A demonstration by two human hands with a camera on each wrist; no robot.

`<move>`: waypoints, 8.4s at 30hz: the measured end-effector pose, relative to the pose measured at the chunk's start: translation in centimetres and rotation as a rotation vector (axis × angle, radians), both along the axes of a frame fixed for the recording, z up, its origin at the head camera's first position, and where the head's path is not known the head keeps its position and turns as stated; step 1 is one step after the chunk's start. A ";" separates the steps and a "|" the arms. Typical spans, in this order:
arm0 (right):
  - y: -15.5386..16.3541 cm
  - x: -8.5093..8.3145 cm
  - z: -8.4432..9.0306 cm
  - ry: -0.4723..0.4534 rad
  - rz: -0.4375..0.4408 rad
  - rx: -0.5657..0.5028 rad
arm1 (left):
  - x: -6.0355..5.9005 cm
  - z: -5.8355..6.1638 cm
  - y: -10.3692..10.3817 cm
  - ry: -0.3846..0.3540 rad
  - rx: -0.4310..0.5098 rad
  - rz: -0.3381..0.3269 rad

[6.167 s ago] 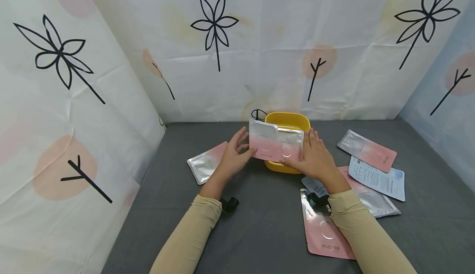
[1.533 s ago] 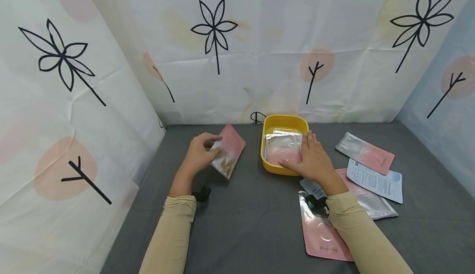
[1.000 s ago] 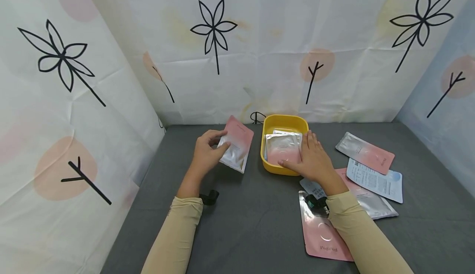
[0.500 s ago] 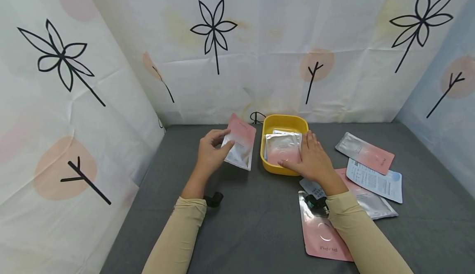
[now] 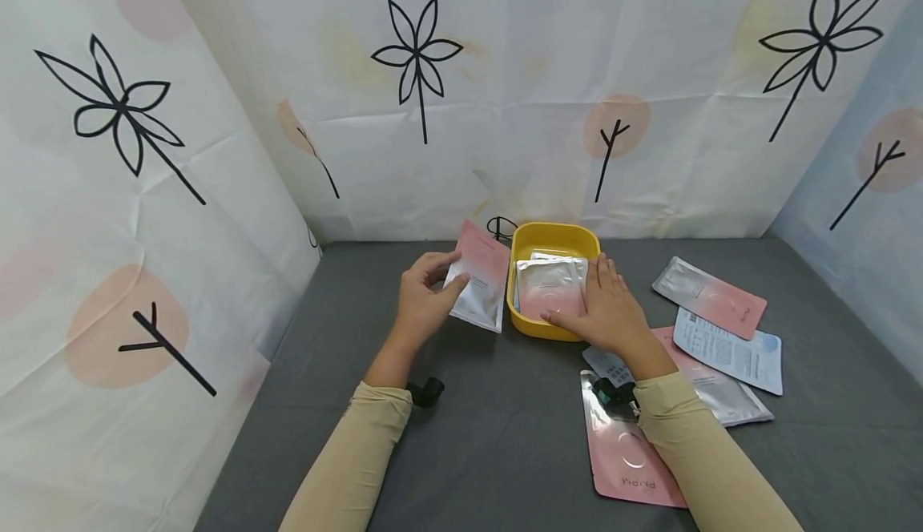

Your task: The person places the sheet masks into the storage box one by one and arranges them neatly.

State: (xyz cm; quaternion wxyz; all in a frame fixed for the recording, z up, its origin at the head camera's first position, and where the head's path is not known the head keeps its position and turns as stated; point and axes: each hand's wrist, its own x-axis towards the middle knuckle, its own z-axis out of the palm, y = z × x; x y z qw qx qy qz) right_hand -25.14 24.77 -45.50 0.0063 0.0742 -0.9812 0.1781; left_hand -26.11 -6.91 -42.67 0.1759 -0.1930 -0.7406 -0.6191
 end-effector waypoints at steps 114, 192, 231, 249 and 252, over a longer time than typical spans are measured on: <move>0.5 -0.2 -0.5 0.032 0.009 0.010 | -5.0 -2.7 5.0 -0.264 -0.212 0.128; 1.0 -0.2 -0.2 -0.001 0.046 -0.017 | -5.1 -2.4 9.4 0.109 -1.274 -0.105; 8.9 0.8 4.1 -0.117 0.012 -0.262 | -3.9 -2.4 9.8 -0.004 -1.285 -0.039; 20.6 1.1 1.8 -0.123 -0.290 -0.329 | -4.3 -1.8 10.1 0.015 -1.389 -0.009; 21.2 0.6 1.0 -0.124 -0.282 -0.304 | -4.2 -1.7 10.2 0.012 -1.381 -0.014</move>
